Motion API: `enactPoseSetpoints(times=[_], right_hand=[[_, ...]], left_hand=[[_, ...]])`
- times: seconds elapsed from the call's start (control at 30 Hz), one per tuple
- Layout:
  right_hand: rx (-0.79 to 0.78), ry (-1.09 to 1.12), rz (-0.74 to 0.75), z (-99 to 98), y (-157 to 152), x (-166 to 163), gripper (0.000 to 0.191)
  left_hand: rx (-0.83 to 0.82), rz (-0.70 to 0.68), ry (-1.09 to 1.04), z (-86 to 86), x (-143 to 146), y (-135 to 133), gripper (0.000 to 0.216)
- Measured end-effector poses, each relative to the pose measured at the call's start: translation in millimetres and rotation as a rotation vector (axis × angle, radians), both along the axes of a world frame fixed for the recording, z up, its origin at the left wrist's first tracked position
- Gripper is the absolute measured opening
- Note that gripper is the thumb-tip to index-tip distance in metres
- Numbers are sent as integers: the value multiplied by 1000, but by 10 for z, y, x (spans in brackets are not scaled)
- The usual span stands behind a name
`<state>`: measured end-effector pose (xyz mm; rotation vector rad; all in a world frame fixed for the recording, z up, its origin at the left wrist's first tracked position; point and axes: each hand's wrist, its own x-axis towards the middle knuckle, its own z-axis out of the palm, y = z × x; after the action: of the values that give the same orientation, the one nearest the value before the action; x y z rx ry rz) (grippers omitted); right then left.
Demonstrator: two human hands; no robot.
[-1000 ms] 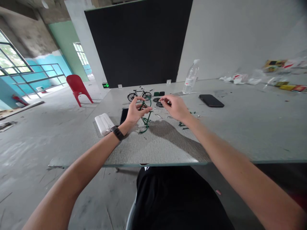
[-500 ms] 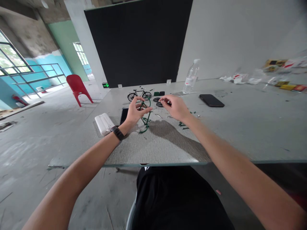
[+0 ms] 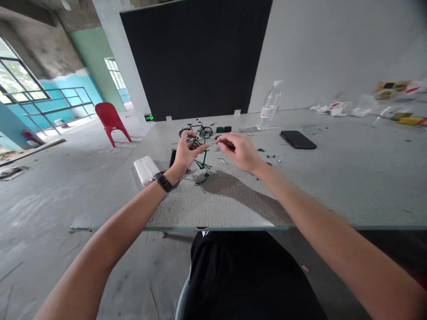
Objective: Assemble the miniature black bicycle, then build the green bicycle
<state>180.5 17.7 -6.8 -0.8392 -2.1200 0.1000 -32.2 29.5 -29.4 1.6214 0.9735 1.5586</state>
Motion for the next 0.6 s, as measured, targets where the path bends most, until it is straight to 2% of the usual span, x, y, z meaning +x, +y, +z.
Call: enactPoseSetpoints(times=[0.4,0.6], right_hand=[[-29,-109,63,-94,-4,-74,25],[-43,-137,40,-157,-35,-161,27]], left_hand=[[113,30,65,-86,-18,61,45],[185,43,93,-102,-12,57,42]])
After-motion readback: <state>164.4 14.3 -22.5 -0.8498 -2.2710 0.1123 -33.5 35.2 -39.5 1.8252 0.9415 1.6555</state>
